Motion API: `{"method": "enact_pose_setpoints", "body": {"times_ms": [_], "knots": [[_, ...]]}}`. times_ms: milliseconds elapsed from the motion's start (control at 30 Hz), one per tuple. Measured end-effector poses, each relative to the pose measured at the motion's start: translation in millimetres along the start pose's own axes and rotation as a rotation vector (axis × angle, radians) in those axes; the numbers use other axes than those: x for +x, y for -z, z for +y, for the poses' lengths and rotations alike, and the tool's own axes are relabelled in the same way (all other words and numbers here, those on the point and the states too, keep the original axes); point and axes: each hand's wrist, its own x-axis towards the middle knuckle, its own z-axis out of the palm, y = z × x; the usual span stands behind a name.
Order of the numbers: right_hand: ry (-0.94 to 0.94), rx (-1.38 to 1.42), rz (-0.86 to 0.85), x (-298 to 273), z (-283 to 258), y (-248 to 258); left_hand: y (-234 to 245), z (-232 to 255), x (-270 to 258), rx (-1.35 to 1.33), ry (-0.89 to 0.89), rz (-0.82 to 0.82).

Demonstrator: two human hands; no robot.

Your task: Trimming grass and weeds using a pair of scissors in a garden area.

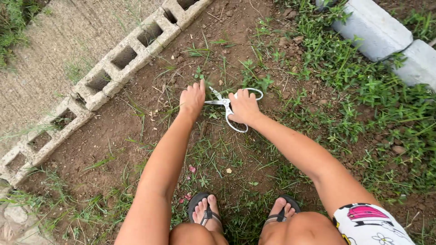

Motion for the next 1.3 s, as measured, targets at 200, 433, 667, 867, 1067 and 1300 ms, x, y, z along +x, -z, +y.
{"method": "enact_pose_setpoints", "body": {"times_ms": [200, 433, 667, 867, 1067, 1300], "knots": [[0.048, 0.171, -0.005, 29.9, 16.1, -71.0, 4.3, -20.5, -10.5, -0.112, 0.057, -0.026], [-0.151, 0.408, -0.077, -7.6, 21.9, 0.1, 2.4, -83.3, -68.1, -0.202, 0.335, 0.376], [0.215, 0.035, -0.054, 6.5, -27.1, -18.3, -71.7, -117.5, -97.6, -0.339, 0.58, -0.218], [0.325, -0.006, 0.109, 44.9, -98.2, -36.3, -16.8, -118.4, -119.3, -0.521, 0.664, -0.147], [0.314, 0.113, -0.045, 79.8, -94.3, -76.8, 6.5, -157.0, -148.6, -0.622, 0.834, 0.024], [0.397, -0.008, -0.073, 66.3, -118.5, 8.7, 18.8, -190.3, -185.3, -0.65, 0.969, 0.263]]}}
